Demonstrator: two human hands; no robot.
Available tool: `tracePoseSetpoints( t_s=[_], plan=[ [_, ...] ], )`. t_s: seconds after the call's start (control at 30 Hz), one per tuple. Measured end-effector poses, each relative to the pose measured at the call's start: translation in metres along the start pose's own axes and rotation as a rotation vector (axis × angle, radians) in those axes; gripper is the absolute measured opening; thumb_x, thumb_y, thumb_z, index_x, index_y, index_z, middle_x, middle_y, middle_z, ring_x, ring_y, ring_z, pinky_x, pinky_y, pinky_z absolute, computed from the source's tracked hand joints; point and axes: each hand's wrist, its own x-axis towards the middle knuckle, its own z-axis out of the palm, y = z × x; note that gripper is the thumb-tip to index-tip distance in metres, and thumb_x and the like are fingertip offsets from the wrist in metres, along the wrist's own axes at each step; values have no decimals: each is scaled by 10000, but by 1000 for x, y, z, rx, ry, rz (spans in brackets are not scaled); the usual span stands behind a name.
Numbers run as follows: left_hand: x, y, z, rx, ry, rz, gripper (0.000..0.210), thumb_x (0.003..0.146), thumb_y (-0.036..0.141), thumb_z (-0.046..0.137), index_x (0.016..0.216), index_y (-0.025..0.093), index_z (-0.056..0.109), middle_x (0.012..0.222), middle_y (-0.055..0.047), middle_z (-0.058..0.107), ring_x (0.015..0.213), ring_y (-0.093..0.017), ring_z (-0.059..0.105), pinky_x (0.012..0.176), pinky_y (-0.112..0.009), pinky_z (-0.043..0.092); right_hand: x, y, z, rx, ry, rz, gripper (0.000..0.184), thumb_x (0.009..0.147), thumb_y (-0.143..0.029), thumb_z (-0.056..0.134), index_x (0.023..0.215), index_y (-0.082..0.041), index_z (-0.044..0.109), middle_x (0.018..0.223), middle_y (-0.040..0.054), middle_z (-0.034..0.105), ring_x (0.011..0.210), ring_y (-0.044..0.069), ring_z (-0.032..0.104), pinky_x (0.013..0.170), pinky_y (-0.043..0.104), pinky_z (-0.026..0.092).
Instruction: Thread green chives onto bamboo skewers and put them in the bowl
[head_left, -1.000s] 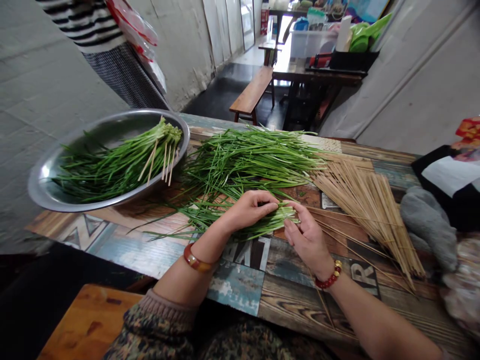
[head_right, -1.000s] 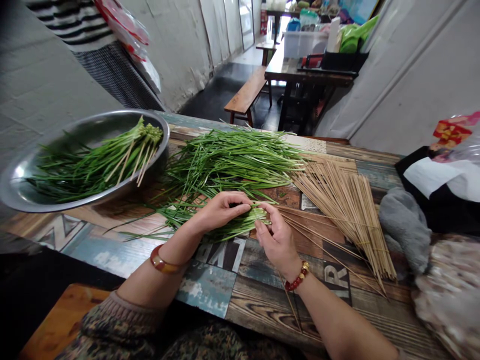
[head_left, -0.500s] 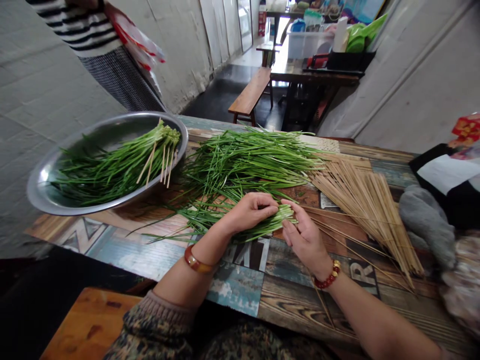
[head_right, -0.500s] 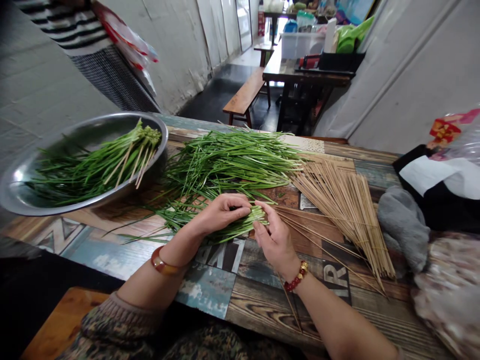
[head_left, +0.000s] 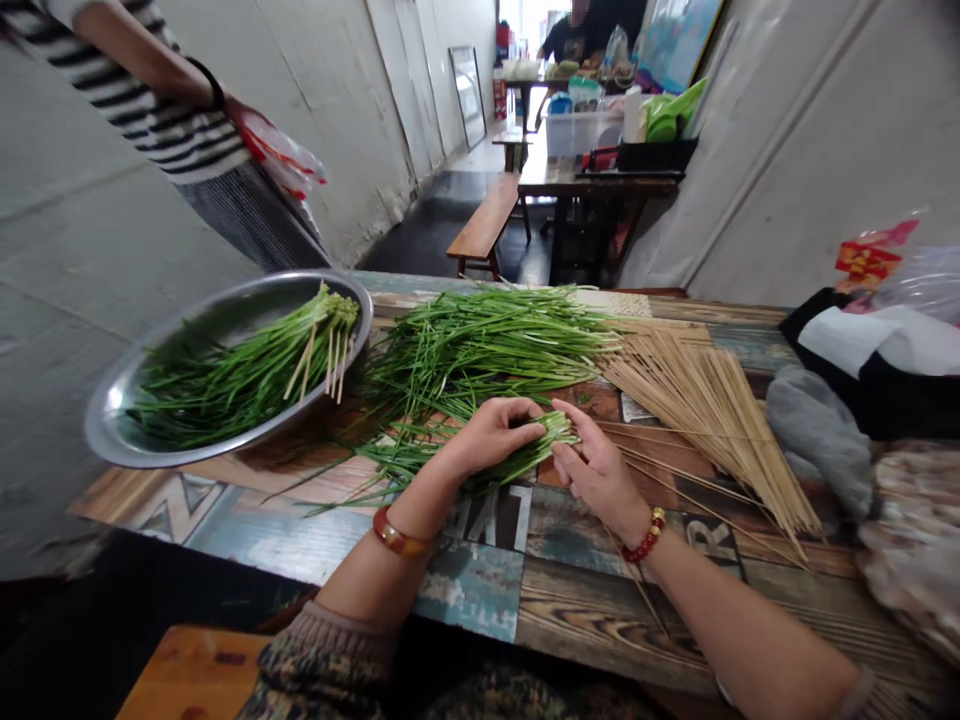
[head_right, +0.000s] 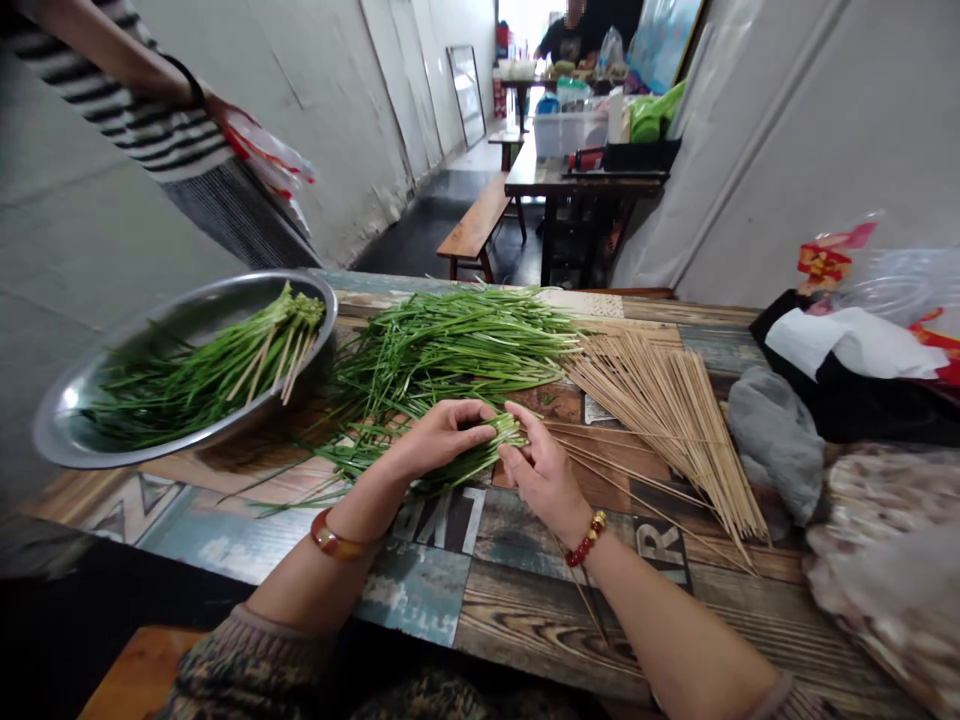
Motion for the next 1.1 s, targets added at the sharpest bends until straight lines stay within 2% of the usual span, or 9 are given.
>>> tracePoseSetpoints(
  t_s=[0.17,0.3,0.37,0.53,0.67,0.9,1.1],
  plan=[
    [-2,19,-6,9,38,-49,293,752,392,672,752,100,638,646,6,556,576,-85,453,550,-204,352,-5,4,-1,10,-11,-4,596,865,-464,573,1356,-171,405,544,-86,515,370,68,402,362,177,328],
    [-3,38,-16,51,127,-41,309,711,397,704,712,98,625,605,22,531,538,-66,412,523,-197,313,-8,2,-5,-49,-35,-55,402,874,-480,543,1092,-144,576,541,-68,515,370,66,416,372,185,330],
    [-3,45,-19,46,150,-41,308,695,390,713,706,95,625,605,23,534,540,-63,416,528,-195,316,-11,-2,-6,-98,-39,-82,360,876,-477,533,997,-147,612,545,-57,519,381,67,436,385,188,337],
    [-3,53,-18,50,175,-64,307,675,370,734,756,82,667,605,20,568,538,-60,438,525,-189,322,-12,-10,-10,-154,-12,-128,352,892,-459,505,1003,-153,640,556,-51,515,397,74,452,404,195,353],
    [-4,60,-17,-28,124,-93,417,661,386,762,937,78,715,780,-42,691,661,-106,556,643,-223,422,-9,-14,-15,-217,35,-212,333,901,-437,502,995,-163,666,562,-42,523,426,86,463,421,206,356],
    [-2,74,-23,-52,-94,-148,418,714,422,750,964,89,718,849,-57,703,728,-123,594,695,-226,453,-7,-20,-25,-351,100,-366,315,913,-407,499,969,-182,712,606,-4,604,531,124,540,501,231,393],
    [2,73,-14,-66,-85,-158,413,722,466,733,875,83,722,763,-50,690,684,-123,590,654,-223,464,-2,-17,-30,-399,119,-427,310,922,-400,493,987,-198,719,767,37,716,624,164,623,587,271,452]
  ],
)
